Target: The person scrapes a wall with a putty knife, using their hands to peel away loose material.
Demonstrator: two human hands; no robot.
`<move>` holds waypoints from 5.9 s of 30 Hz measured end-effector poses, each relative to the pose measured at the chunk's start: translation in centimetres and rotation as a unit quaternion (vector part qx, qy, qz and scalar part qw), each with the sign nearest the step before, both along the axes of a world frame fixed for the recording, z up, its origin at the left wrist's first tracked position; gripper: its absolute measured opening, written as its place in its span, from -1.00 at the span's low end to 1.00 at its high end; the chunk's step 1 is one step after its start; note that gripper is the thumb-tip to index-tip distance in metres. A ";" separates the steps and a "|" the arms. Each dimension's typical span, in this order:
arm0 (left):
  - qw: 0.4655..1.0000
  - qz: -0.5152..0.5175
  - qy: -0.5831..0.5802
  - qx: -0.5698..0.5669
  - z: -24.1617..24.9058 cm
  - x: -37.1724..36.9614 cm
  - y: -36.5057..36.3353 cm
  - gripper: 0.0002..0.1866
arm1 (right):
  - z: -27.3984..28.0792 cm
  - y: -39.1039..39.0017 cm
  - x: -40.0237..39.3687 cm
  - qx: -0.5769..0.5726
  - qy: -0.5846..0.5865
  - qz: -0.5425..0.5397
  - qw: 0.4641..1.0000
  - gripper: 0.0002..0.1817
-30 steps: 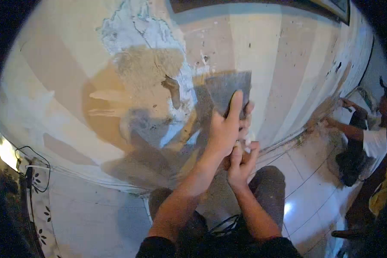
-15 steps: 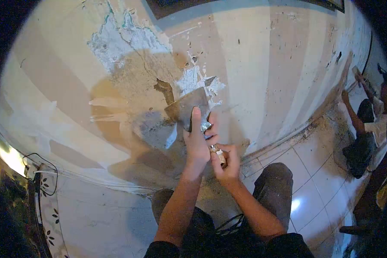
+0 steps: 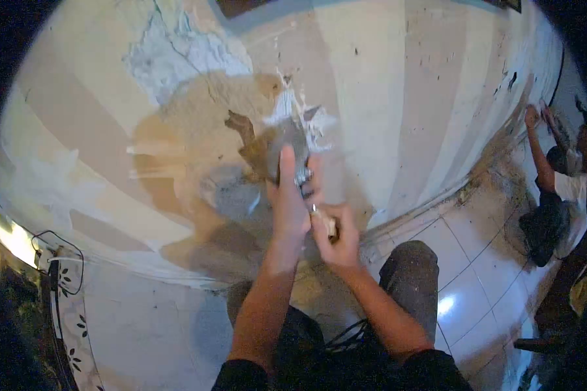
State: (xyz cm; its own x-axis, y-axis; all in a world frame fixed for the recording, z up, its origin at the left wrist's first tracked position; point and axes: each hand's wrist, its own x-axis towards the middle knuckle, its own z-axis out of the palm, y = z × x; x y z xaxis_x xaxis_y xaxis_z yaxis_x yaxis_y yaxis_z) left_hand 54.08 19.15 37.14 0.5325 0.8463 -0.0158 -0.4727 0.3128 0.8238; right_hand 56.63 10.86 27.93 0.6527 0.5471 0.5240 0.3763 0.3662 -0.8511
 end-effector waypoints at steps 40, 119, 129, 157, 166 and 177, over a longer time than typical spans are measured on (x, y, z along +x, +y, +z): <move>0.998 0.010 -0.012 0.066 3.7 -0.1 0.6 -0.71 | 5.8 -0.8 -0.4 0.038 0.048 0.038 0.997 -0.76; 0.988 -0.014 -0.133 0.079 3.3 0.1 0.5 -0.74 | 6.4 -1.5 0.4 -0.028 0.012 0.033 0.999 -0.73; 0.980 0.045 -0.103 0.165 10.1 1.1 0.6 -0.73 | 12.1 -0.2 1.2 0.073 0.000 0.036 0.997 -0.82; 0.991 -0.010 -0.085 0.099 9.0 -0.9 -0.3 -0.79 | 10.4 -0.4 -1.4 0.050 0.018 0.028 0.998 -0.78; 0.986 0.045 -0.086 0.134 12.7 -0.1 -0.8 -0.75 | 13.2 0.0 0.1 0.097 -0.016 0.026 0.995 -0.85; 0.999 -0.007 -0.035 0.038 4.2 -1.8 -0.7 -0.66 | 5.5 -1.9 -2.3 -0.023 0.027 0.046 0.998 -0.80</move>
